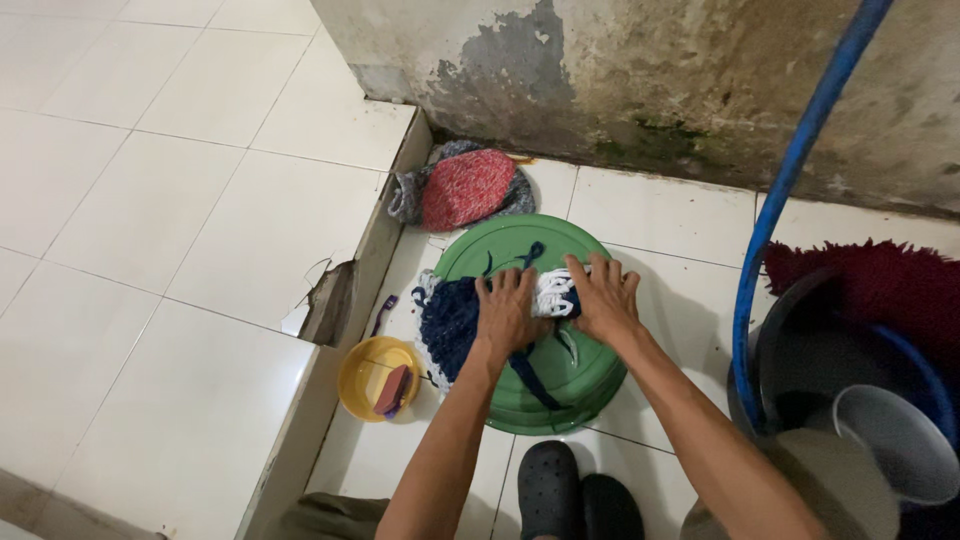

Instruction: The person pours water from a metal cup onto a blue and white cloth placed on a green lid. They then proceed to wash the cloth by hand, scrubbing and wringing it repeatedly on the lid.

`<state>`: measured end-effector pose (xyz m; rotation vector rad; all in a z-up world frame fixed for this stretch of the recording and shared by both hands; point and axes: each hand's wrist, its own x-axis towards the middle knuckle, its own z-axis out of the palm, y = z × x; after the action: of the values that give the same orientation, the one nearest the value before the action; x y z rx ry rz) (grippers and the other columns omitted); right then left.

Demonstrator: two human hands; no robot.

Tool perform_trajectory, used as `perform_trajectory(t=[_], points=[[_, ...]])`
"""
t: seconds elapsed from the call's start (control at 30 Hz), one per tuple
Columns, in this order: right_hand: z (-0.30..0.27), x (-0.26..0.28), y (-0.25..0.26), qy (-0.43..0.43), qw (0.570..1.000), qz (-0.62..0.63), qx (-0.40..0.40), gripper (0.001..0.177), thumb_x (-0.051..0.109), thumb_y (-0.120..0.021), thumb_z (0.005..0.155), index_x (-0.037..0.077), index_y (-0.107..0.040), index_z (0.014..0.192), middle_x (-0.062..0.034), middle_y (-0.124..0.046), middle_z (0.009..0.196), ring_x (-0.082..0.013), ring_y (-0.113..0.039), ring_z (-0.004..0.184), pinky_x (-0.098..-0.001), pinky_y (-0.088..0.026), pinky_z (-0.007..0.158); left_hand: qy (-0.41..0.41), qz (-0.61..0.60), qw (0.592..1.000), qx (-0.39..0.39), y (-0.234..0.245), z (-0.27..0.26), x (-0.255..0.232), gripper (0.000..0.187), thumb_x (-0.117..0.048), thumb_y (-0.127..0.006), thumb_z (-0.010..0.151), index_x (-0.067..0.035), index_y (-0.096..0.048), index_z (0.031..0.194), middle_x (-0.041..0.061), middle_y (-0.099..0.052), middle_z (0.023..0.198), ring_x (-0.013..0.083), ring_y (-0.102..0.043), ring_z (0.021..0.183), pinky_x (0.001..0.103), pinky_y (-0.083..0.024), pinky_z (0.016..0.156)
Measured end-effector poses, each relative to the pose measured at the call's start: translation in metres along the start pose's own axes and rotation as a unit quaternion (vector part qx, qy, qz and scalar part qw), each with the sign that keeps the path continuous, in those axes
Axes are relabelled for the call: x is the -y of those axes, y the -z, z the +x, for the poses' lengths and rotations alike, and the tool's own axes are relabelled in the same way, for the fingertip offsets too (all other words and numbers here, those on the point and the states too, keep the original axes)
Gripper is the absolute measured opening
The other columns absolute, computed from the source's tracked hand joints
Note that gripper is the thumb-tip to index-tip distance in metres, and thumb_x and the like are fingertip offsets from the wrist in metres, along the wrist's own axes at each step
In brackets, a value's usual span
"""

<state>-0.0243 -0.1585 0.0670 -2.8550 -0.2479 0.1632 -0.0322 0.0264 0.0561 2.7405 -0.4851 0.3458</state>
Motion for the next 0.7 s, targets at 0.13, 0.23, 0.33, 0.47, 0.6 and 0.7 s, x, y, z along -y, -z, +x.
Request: perform_trajectory(t=[0.13, 0.23, 0.33, 0.47, 0.6, 0.7], points=[[-0.002, 0.018, -0.001, 0.085, 0.994, -0.069, -0.018, 0.124, 0.025, -0.095, 0.055, 0.021, -0.025, 0.158, -0.0204, -0.032, 0.158, -0.0436, -0.027, 0.141, -0.0732, -0.022, 0.104, 0.030, -0.016, 0.997, 0.063, -0.019, -0.003, 0.006, 0.084, -0.033, -0.085, 0.062, -0.009, -0.054, 0.136, 0.014, -0.061, 0.122, 0.0384, -0.057, 0.114, 0.053, -0.047, 0.091], [-0.002, 0.023, -0.020, 0.143, 0.980, -0.129, -0.039, 0.117, 0.021, -0.091, 0.062, 0.022, -0.026, 0.158, -0.0188, -0.036, 0.155, -0.0422, -0.029, 0.142, -0.0746, -0.023, 0.103, 0.009, 0.019, 0.999, 0.050, -0.038, -0.004, 0.005, 0.091, -0.035, -0.087, 0.059, -0.003, -0.052, 0.137, 0.016, -0.062, 0.117, 0.0386, -0.059, 0.109, 0.053, -0.049, 0.088], [0.009, 0.020, -0.029, 0.146, 0.974, -0.158, -0.075, 0.104, 0.019, -0.090, 0.065, 0.015, -0.035, 0.154, -0.0168, -0.047, 0.140, -0.0379, -0.039, 0.134, -0.0715, -0.028, 0.101, -0.007, 0.045, 0.998, 0.048, -0.047, 0.001, 0.011, 0.088, -0.041, -0.089, 0.061, -0.003, -0.053, 0.132, 0.016, -0.065, 0.112, 0.0379, -0.062, 0.103, 0.052, -0.050, 0.085], [0.011, 0.015, -0.033, 0.138, 0.980, -0.132, -0.057, 0.082, 0.021, -0.090, 0.064, 0.008, -0.052, 0.136, -0.0129, -0.054, 0.126, -0.0321, -0.047, 0.123, -0.0626, -0.036, 0.098, -0.025, 0.018, 0.998, 0.046, -0.067, 0.002, 0.021, 0.072, -0.044, -0.088, 0.066, -0.006, -0.057, 0.118, 0.016, -0.068, 0.104, 0.0365, -0.066, 0.096, 0.050, -0.053, 0.081], [0.012, 0.013, -0.034, 0.164, 0.973, -0.132, -0.096, 0.060, 0.021, -0.089, 0.068, 0.009, -0.060, 0.119, -0.0110, -0.058, 0.113, -0.0313, -0.051, 0.116, -0.0601, -0.039, 0.092, -0.057, 0.007, 0.996, 0.065, -0.080, 0.005, 0.033, 0.067, -0.044, -0.088, 0.064, -0.005, -0.057, 0.108, 0.017, -0.069, 0.095, 0.0369, -0.068, 0.089, 0.047, -0.056, 0.077], [0.016, 0.013, -0.032, 0.142, 0.982, -0.118, -0.042, 0.061, 0.022, -0.090, 0.067, 0.008, -0.060, 0.119, -0.0122, -0.061, 0.112, -0.0317, -0.054, 0.113, -0.0584, -0.039, 0.092, -0.061, 0.001, 0.995, 0.074, -0.085, 0.009, 0.036, 0.061, -0.043, -0.086, 0.070, -0.005, -0.057, 0.108, 0.017, -0.070, 0.095, 0.0357, -0.070, 0.087, 0.045, -0.059, 0.077]])
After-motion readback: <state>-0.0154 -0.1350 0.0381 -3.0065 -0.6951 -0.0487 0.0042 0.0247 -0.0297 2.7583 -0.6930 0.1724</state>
